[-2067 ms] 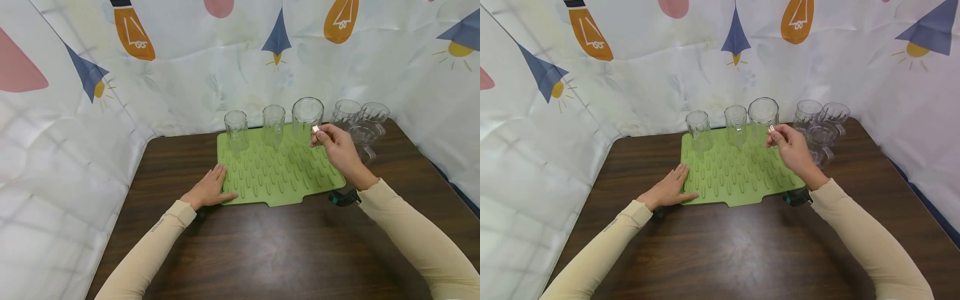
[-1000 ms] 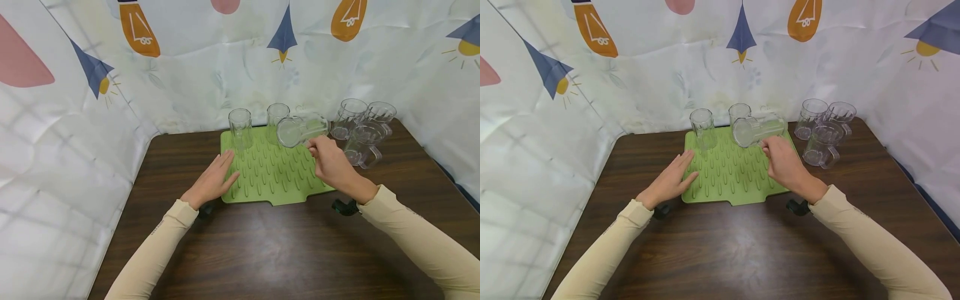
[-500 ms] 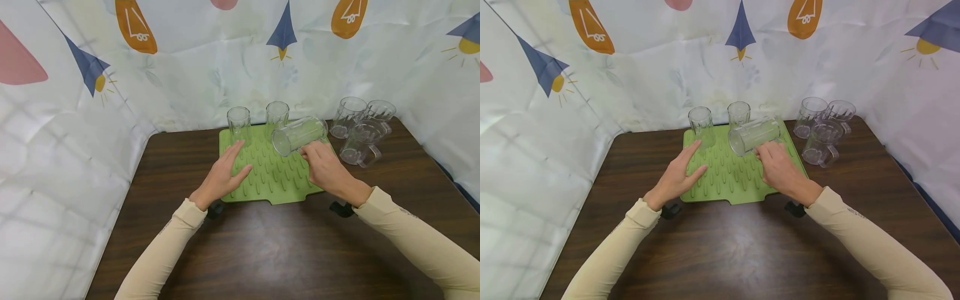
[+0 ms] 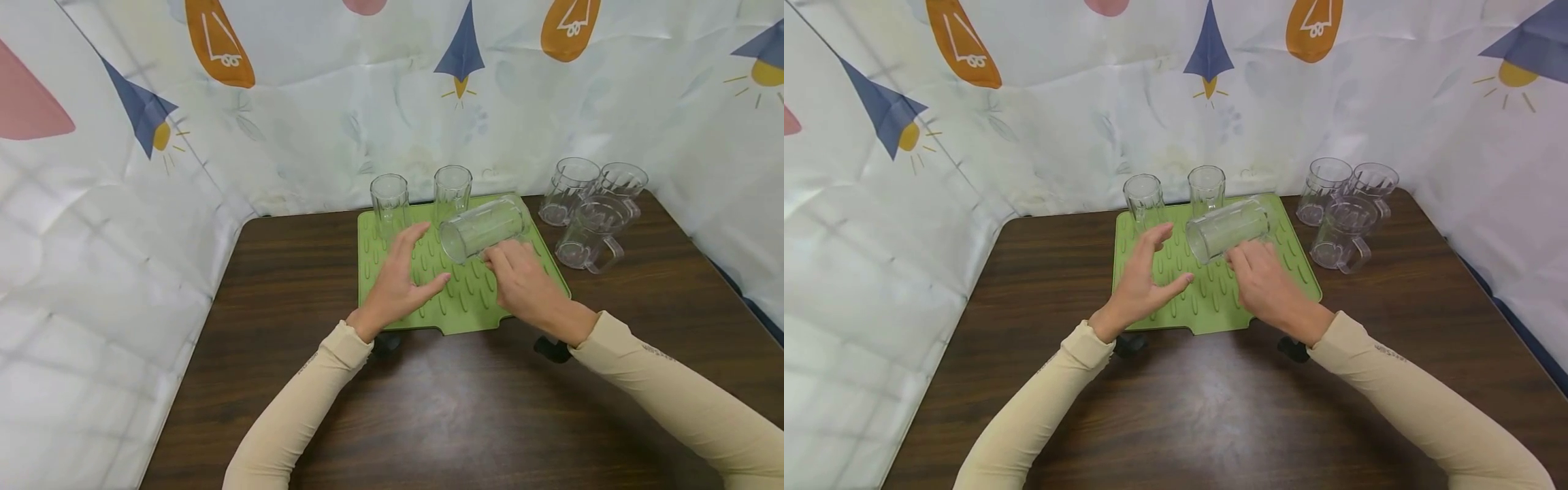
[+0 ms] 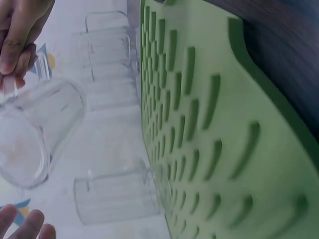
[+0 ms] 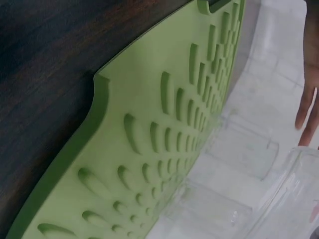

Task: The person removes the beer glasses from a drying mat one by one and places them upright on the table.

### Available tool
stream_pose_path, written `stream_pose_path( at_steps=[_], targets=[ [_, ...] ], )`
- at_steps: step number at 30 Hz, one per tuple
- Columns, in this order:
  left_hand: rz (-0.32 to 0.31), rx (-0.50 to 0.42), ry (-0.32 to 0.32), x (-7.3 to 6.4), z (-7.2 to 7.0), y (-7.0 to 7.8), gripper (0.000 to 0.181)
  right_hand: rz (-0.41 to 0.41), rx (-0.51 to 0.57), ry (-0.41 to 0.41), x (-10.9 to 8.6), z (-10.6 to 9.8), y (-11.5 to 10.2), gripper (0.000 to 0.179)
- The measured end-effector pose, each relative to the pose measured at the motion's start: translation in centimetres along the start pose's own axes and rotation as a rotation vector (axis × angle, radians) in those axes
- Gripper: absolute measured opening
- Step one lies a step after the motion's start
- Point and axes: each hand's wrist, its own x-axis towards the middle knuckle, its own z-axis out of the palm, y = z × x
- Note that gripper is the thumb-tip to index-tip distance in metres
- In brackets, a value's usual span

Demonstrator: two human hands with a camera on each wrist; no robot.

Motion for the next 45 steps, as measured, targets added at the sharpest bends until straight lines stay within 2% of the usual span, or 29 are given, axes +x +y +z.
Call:
stream_pose_path(
  at_steps=[8,14,16,22,26,29,34,36,40,45],
  targets=[
    [0.043,-0.071,0.042,0.6,1.9,0.3,0.086,-0.01,-0.002,-0.013,-0.3,0.2,-0.4,0.02],
    [0.036,-0.074,0.033,0.7,2.8,0.2,0.081,0.016,-0.014,-0.071,-0.5,0.1,-0.8,0.041],
    [0.032,-0.073,0.037,0.7,3.1,0.1,0.079,0.017,-0.022,-0.083,-0.5,0.1,-1.0,0.043],
    [0.027,-0.059,0.07,0.8,3.6,-0.3,0.073,0.009,-0.047,-0.088,-0.3,0.2,-1.4,0.027],
    [0.033,-0.062,0.096,0.9,3.8,-0.3,0.071,0.005,-0.058,-0.081,-0.2,0.2,-1.5,0.024],
    [0.038,-0.074,0.113,1.0,3.9,-0.3,0.07,0.0,-0.069,-0.07,-0.1,0.1,-1.6,0.022],
    [0.036,-0.115,0.14,1.0,4.1,-0.4,0.068,-0.014,-0.08,-0.051,0.0,0.2,-1.6,0.008],
    [0.034,-0.124,0.15,1.0,4.1,-0.5,0.067,-0.025,-0.082,-0.037,0.0,0.2,-1.6,0.011],
    [0.027,-0.134,0.165,0.9,4.1,-0.5,0.067,-0.052,-0.075,-0.008,0.2,0.0,-1.6,0.028],
    [0.013,-0.142,0.177,0.9,3.9,-0.4,0.068,-0.079,-0.013,0.038,0.7,-0.4,-1.3,0.039]
  ],
)
